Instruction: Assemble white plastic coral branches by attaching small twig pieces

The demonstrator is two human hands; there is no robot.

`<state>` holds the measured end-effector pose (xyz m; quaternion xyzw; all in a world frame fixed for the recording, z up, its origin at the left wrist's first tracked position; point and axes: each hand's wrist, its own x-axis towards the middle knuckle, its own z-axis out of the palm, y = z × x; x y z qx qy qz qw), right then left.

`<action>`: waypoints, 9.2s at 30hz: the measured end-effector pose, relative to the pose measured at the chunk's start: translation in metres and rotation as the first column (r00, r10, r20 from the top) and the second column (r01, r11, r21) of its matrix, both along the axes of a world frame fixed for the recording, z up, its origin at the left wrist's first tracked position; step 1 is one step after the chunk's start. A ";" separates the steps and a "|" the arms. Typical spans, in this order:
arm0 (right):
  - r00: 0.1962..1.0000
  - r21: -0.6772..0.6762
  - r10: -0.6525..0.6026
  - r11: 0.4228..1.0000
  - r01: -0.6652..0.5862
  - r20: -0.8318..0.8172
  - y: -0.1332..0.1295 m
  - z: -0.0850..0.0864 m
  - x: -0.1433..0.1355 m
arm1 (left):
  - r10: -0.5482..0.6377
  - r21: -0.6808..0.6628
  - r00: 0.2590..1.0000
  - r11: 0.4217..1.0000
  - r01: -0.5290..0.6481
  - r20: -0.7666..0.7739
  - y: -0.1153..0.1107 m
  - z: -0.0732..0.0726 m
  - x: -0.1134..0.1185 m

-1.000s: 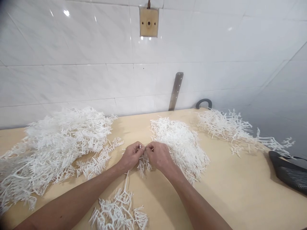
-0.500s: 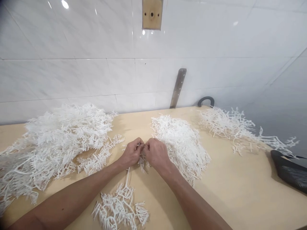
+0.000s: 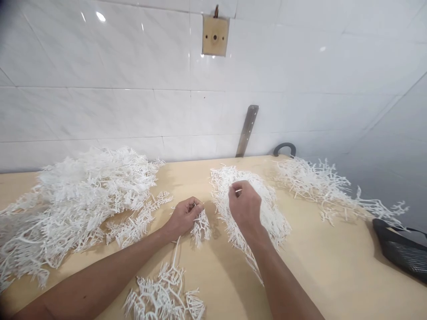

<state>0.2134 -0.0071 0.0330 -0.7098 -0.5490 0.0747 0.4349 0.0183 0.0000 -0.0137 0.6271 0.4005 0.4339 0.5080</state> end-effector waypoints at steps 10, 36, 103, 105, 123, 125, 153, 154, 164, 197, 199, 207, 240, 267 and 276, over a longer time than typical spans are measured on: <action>0.909 -0.288 0.417 0.867 -0.407 -0.030 -0.014 0.002 -0.023 | 0.006 -0.033 0.998 0.999 -0.004 0.063 -0.002 0.003 0.001; 0.860 -0.444 0.425 0.737 -0.511 -0.284 -0.006 -0.015 -0.027 | -0.045 -0.005 0.999 0.999 0.045 -0.002 0.004 -0.003 -0.003; 0.909 -0.363 0.412 0.839 -0.405 -0.062 -0.016 -0.007 -0.038 | 0.004 -0.023 1.000 1.000 -0.004 -0.019 0.003 -0.001 -0.003; 0.910 -0.364 0.406 0.838 -0.406 -0.080 -0.015 -0.009 -0.038 | 0.002 -0.031 1.000 1.000 -0.002 -0.022 0.004 -0.002 -0.003; 0.863 -0.362 0.441 0.868 -0.340 0.247 -0.017 -0.017 -0.045 | 0.084 0.167 0.923 0.986 -0.021 -0.375 0.000 0.000 0.000; 0.845 -0.329 0.412 0.894 -0.303 0.342 -0.015 -0.020 -0.047 | 0.051 0.130 0.921 0.992 -0.001 -0.386 0.001 0.001 -0.001; 0.888 -0.341 0.460 0.833 -0.436 -0.010 -0.016 -0.012 -0.037 | 0.047 -0.046 0.996 0.998 -0.043 0.081 0.004 -0.008 -0.001; 0.887 -0.340 0.461 0.832 -0.438 -0.016 -0.015 -0.013 -0.037 | 0.048 -0.046 0.996 0.998 -0.044 0.080 0.004 -0.007 0.000; 0.841 -0.327 0.425 0.784 -0.527 -0.334 -0.014 -0.014 -0.032 | 0.078 -0.130 0.988 0.990 -0.061 0.134 -0.002 0.005 -0.002; 0.807 -0.290 0.480 0.763 -0.577 -0.344 -0.013 -0.013 -0.026 | 0.052 -0.178 0.980 0.984 -0.017 0.191 0.000 0.007 -0.001; 0.808 -0.279 0.476 0.770 -0.574 -0.348 -0.013 -0.014 -0.026 | 0.052 -0.182 0.981 0.983 -0.018 0.185 0.000 0.007 -0.001; 0.815 -0.298 0.440 0.775 -0.557 -0.378 -0.011 -0.016 -0.024 | 0.053 -0.185 0.981 0.983 -0.017 0.189 0.001 0.006 -0.002; 0.787 -0.312 0.383 0.765 -0.564 -0.483 -0.005 -0.030 -0.028 | 0.047 -0.206 0.975 0.979 -0.002 0.217 0.000 0.006 -0.002; 0.948 -0.295 0.317 0.907 -0.301 0.006 -0.006 -0.027 -0.054 | 0.180 0.132 0.976 0.978 -0.164 -0.124 0.003 -0.003 -0.003; 0.947 -0.012 0.193 0.980 -0.196 0.258 -0.002 -0.039 -0.048 | 0.092 0.177 0.990 0.982 -0.072 -0.103 -0.008 0.003 0.000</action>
